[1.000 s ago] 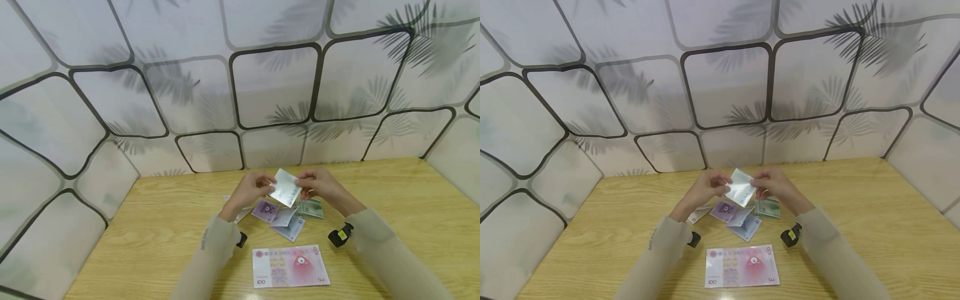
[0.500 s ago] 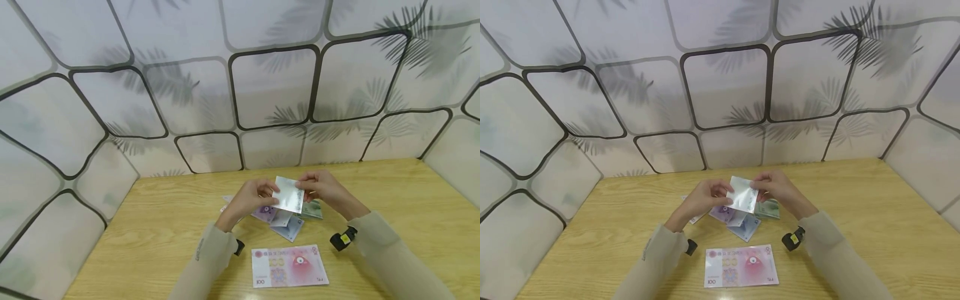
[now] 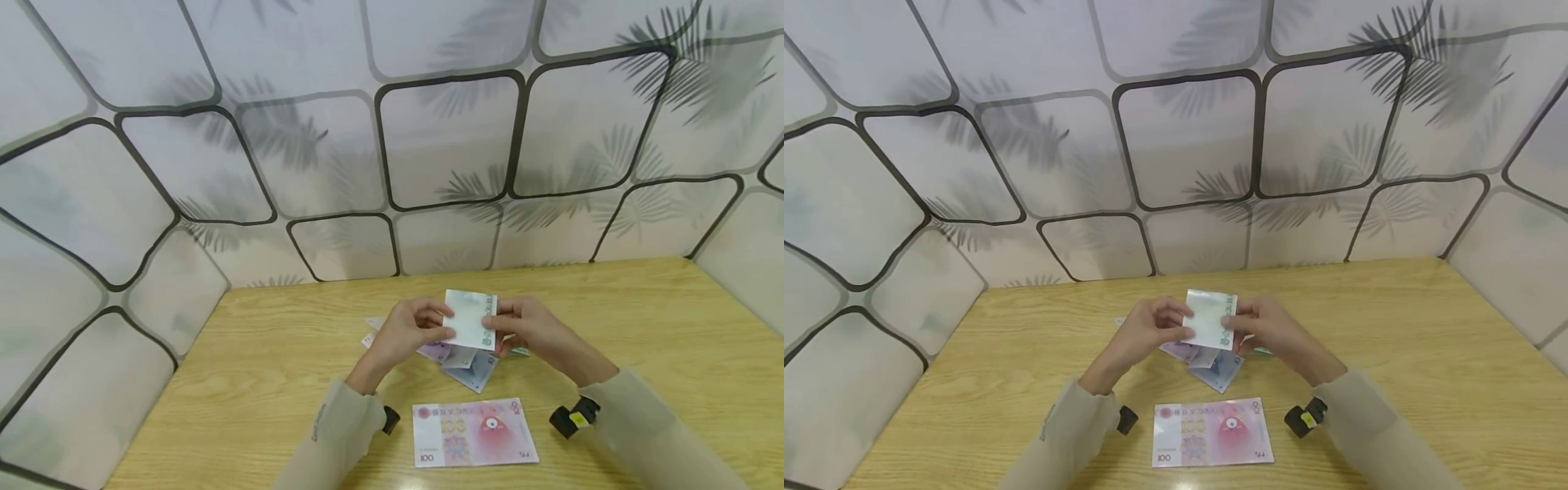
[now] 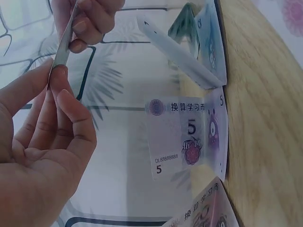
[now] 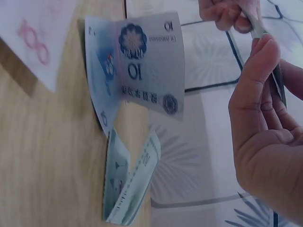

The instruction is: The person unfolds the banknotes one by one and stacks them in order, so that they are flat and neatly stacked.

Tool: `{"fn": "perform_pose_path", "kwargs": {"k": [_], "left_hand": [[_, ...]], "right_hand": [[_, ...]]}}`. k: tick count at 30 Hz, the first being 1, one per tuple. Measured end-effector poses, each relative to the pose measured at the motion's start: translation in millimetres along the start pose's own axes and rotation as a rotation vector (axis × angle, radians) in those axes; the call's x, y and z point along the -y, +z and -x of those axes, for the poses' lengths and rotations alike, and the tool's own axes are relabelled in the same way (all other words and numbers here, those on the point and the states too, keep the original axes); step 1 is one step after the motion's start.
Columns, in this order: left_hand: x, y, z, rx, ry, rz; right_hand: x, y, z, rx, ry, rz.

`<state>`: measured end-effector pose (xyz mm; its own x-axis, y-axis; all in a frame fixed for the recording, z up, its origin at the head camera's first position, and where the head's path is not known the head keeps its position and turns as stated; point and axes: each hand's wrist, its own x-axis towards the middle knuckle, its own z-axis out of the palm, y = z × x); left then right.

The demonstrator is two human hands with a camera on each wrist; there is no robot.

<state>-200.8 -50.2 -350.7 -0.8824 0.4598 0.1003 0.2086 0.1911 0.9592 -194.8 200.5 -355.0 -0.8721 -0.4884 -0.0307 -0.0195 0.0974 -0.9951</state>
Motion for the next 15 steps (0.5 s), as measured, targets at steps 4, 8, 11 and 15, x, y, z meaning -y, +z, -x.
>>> {"fn": "perform_pose_path", "kwargs": {"k": [4, 8, 11, 15], "left_hand": [[1.6, 1.0, 2.1, -0.021, -0.010, 0.029], [6.7, 3.0, 4.0, -0.022, 0.017, 0.008], [8.9, 5.1, 7.4, -0.014, 0.077, -0.078], [8.8, 6.6, 9.7, 0.021, 0.158, -0.177]], "right_hand": [[-1.3, 5.5, 10.0, 0.067, -0.024, -0.008], [-2.8, 8.8, 14.5, 0.091, -0.022, -0.022], [-2.8, 9.6, 15.7, 0.083, -0.018, -0.026], [-2.3, 9.3, 16.7, 0.084, -0.024, -0.024]]}}
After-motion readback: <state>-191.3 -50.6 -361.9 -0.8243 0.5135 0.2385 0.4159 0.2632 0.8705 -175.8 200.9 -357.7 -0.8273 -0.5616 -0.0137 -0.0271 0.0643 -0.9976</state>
